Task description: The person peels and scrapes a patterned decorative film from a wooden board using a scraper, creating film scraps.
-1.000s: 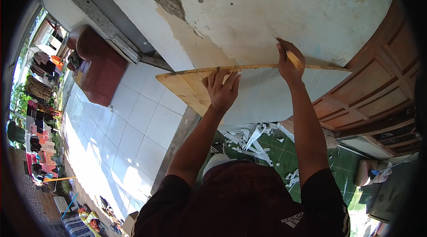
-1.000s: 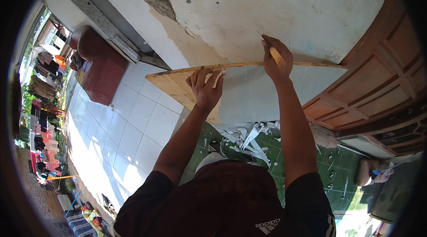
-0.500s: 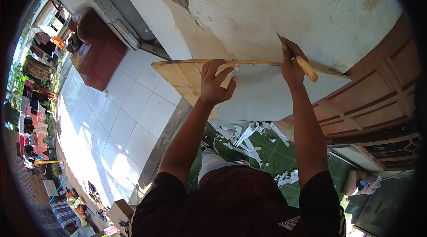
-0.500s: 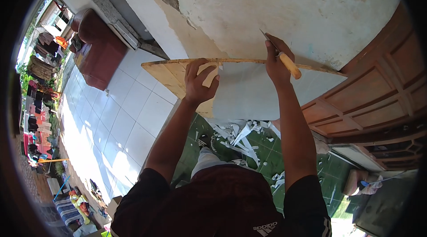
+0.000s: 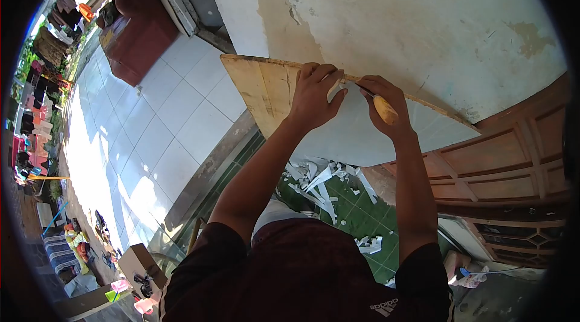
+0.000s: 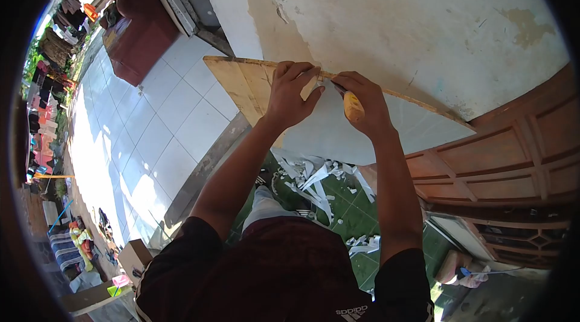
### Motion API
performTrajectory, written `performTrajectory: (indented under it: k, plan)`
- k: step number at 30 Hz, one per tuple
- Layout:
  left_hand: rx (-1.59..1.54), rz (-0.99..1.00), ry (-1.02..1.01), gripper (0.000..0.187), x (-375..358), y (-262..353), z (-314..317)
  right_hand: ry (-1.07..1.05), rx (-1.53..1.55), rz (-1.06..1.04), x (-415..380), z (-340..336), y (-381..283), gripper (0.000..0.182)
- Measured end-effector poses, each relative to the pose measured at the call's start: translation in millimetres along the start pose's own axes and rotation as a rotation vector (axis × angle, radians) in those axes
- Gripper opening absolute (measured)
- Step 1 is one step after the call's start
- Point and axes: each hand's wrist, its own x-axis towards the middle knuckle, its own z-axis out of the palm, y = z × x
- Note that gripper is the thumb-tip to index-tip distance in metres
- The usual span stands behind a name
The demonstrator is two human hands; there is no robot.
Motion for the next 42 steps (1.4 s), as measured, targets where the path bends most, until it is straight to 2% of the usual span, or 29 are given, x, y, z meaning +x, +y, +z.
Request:
performTrajectory:
  k: [11, 14, 17, 20, 23, 27, 29, 30, 33, 36, 39, 42]
  plan:
    - [-0.06, -0.026, 0.014, 0.035, 1, -5, 4, -0.073, -0.046, 0.065, 9, -1, -10, 0.037]
    - [-0.058, -0.029, 0.017, 0.034, 1, -4, 5, -0.114, -0.127, 0.047, 11, -2, -15, 0.028]
    - [-0.055, -0.03, 0.001, 0.037, 1, -4, 4, -0.183, -0.232, 0.041, 17, -4, -18, 0.03]
    - [-0.065, -0.028, -0.017, 0.04, 0, -6, 3, -0.267, -0.499, -0.159, 18, 1, -7, 0.023]
    - [-0.094, -0.031, -0.026, 0.043, 3, -7, -1, -0.177, -0.119, 0.19, 17, -11, -2, 0.019]
    - [-0.128, -0.026, -0.007, 0.043, -2, -11, 0, 0.016, 0.036, 0.281, 11, -14, 9, 0.016]
    - [-0.064, 0.042, 0.016, 0.04, -5, -18, 7, 0.074, 0.105, 0.336, 13, -20, 17, 0.018]
    - [-0.033, 0.077, 0.024, 0.039, -7, -21, 11, 0.06, 0.007, 0.4, 15, -28, 12, 0.021]
    - [0.042, 0.156, 0.122, 0.034, -11, -25, 23, 0.186, -0.005, 0.324, 18, -36, 23, 0.024]
    - [0.033, 0.132, 0.138, 0.033, -8, -30, 30, 0.118, -0.119, 0.383, 14, -47, 15, 0.019]
    - [0.014, 0.12, 0.097, 0.037, -8, -26, 24, 0.042, -0.056, 0.096, -5, -22, 1, 0.014]
    - [-0.01, 0.052, 0.039, 0.045, -5, -22, 19, 0.069, -0.223, -0.14, -12, 12, 3, 0.023]
